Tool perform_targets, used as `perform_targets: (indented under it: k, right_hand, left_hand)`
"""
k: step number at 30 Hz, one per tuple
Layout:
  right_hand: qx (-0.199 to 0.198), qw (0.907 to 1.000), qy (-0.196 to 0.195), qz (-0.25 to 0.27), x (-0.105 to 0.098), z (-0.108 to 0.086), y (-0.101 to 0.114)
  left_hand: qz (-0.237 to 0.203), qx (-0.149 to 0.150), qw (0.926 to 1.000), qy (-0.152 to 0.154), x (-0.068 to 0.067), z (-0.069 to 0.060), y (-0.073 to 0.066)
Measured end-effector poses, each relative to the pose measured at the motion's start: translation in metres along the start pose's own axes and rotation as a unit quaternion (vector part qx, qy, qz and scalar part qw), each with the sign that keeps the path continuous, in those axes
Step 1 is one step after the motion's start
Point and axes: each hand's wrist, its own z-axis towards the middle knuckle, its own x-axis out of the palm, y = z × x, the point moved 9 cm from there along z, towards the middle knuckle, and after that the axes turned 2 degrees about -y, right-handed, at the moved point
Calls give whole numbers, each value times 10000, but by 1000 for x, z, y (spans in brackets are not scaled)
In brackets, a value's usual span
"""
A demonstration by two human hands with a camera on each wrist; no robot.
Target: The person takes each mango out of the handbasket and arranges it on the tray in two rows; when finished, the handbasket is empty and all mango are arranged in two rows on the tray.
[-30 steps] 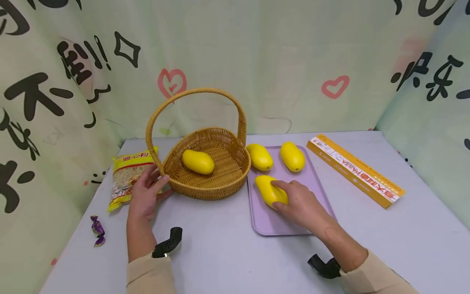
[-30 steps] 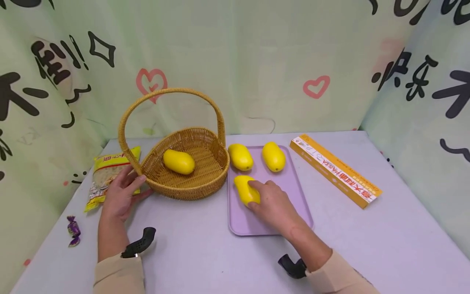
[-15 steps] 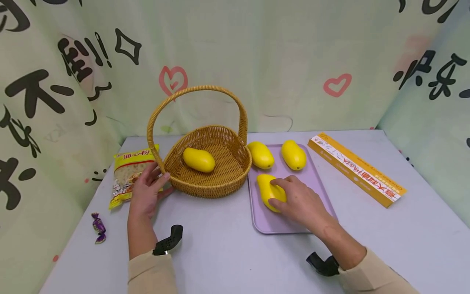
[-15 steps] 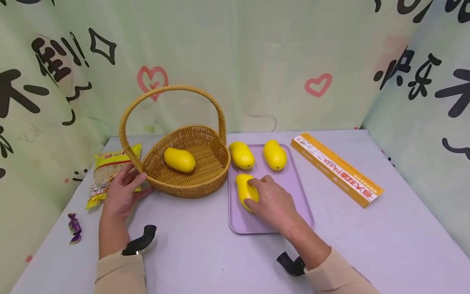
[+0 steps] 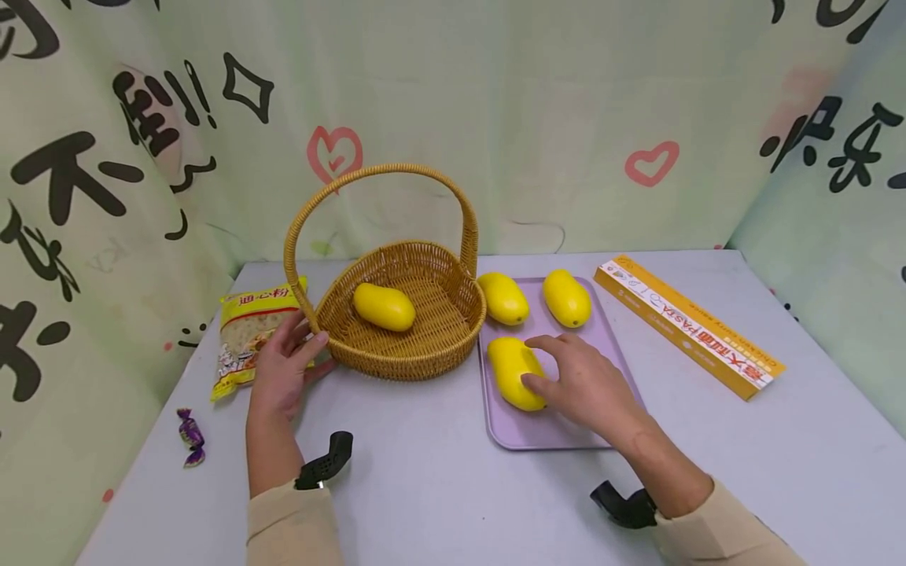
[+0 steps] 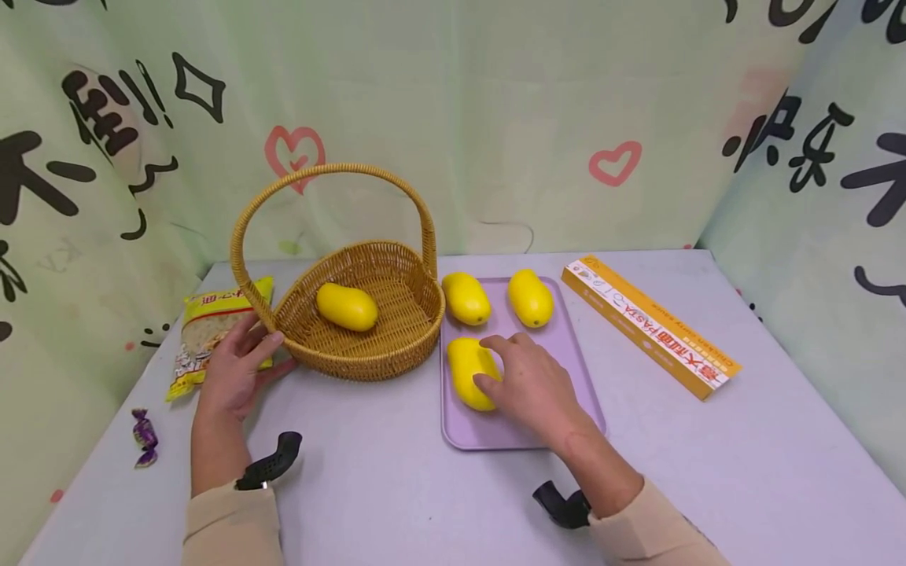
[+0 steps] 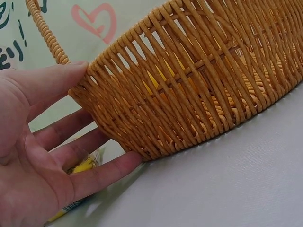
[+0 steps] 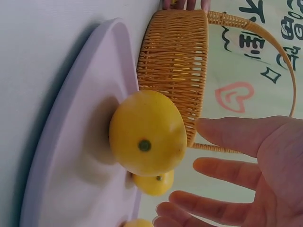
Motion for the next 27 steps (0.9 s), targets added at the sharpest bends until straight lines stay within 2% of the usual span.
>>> perform_targets:
  k: [8,16,24,27]
  right_hand:
    - [-43,10000,-2,79,-5,4,8]
    - [-280,9995,-137,25,-19,17,31]
    - [-701,9962,190,486,-28,46,57]
    - [-889,9923,459,728,-28,60,65]
  left_hand:
    - [69,22,10000,48,0,-1,0]
    - [92,12,10000,-33,-2,-1,1]
    - [7,-15,10000,-7,-2,-1,0]
    - [-19,-11,10000,52,-1,-1,-1]
